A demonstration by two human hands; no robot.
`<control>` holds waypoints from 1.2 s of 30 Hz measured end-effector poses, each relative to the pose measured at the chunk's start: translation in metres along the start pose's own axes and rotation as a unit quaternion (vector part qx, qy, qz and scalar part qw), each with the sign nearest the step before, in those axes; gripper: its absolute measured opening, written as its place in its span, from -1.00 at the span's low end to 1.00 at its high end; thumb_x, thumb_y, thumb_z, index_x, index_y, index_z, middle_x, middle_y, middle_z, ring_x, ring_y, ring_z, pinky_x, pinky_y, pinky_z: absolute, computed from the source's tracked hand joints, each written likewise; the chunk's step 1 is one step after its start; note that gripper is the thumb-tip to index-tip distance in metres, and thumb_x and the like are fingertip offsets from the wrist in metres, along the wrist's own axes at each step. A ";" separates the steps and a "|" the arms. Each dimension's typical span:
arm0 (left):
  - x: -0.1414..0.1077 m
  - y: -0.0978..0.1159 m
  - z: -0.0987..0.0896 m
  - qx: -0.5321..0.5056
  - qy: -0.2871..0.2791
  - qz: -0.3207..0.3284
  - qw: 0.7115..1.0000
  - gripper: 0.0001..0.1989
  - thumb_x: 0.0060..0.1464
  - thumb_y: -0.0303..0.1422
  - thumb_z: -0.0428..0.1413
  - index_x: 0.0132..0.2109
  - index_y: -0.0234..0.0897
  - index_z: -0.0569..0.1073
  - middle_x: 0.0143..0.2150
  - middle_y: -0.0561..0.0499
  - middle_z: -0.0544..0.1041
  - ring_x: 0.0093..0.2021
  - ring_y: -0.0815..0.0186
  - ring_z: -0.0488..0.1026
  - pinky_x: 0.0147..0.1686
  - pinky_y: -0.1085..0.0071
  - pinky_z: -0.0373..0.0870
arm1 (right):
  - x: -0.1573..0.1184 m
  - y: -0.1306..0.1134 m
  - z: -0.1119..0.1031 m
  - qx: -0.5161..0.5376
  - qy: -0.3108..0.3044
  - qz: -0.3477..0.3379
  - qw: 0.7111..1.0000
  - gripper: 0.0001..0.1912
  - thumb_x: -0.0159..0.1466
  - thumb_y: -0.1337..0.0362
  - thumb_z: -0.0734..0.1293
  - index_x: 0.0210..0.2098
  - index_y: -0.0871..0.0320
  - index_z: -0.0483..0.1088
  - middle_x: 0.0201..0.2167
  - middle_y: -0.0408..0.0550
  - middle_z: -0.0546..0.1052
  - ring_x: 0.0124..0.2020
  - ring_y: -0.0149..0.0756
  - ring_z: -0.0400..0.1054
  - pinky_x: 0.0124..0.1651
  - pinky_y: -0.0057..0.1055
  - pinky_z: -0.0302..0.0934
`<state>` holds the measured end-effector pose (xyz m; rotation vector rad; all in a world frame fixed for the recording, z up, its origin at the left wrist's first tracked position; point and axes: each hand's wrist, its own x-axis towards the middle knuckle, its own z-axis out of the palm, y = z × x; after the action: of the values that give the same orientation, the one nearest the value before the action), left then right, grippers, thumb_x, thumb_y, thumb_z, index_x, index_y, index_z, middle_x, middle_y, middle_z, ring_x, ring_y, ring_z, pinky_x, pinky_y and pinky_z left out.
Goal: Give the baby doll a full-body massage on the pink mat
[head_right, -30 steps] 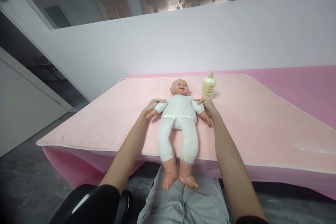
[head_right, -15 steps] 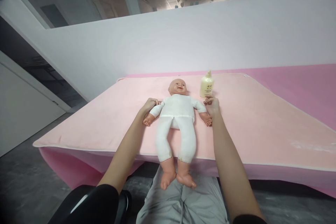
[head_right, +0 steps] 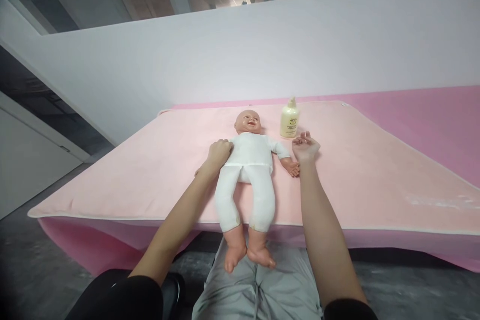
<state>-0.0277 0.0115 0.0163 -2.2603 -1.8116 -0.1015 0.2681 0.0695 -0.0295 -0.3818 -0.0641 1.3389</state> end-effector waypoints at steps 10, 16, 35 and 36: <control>-0.013 0.026 -0.012 -0.081 0.113 0.109 0.984 -0.74 0.18 -0.55 -0.11 -0.23 -0.29 0.46 -0.22 -0.09 0.51 -0.15 0.23 0.41 -0.14 0.32 0.29 | 0.031 -0.009 -0.002 -0.008 0.018 -0.054 0.998 -0.68 0.02 0.44 0.15 -0.22 0.10 0.25 -0.35 -0.14 0.37 -0.46 -0.52 0.33 -0.50 -0.59 0.32; -0.009 0.023 -0.013 -0.084 0.107 0.141 0.981 -0.76 0.14 -0.55 -0.10 -0.26 -0.28 0.45 -0.24 -0.08 0.50 -0.19 0.24 0.42 -0.19 0.34 0.32 | 0.081 -0.033 0.004 -0.050 0.067 -0.112 0.990 -0.85 0.14 0.40 0.15 -0.30 0.08 0.23 -0.34 -0.18 0.33 -0.42 -0.59 0.35 -0.36 -0.65 0.38; 0.147 0.138 -0.052 -0.902 -0.238 -0.023 0.358 -0.61 0.16 -0.16 -0.03 -0.10 -0.39 0.49 0.07 -0.23 0.50 0.11 0.18 0.43 0.14 0.29 0.35 | 0.105 -0.015 0.122 -0.546 -0.191 0.004 0.815 -0.60 0.19 -0.01 0.37 -0.33 0.26 0.47 -0.42 0.05 0.54 -0.41 -0.26 0.43 -0.33 -0.39 0.33; 0.147 0.137 -0.049 -0.905 -0.250 -0.019 0.343 -0.59 0.16 -0.15 -0.03 -0.08 -0.39 0.49 0.08 -0.23 0.49 0.12 0.18 0.42 0.14 0.29 0.35 | 0.104 -0.015 0.121 -0.529 -0.193 0.001 0.826 -0.63 0.16 0.02 0.40 -0.34 0.26 0.47 -0.44 0.04 0.53 -0.42 -0.24 0.42 -0.33 -0.38 0.34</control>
<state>0.1430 0.1128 0.0744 -3.2428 -1.9710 -3.3273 0.2752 0.1942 0.0709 -1.0304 -1.1869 1.2592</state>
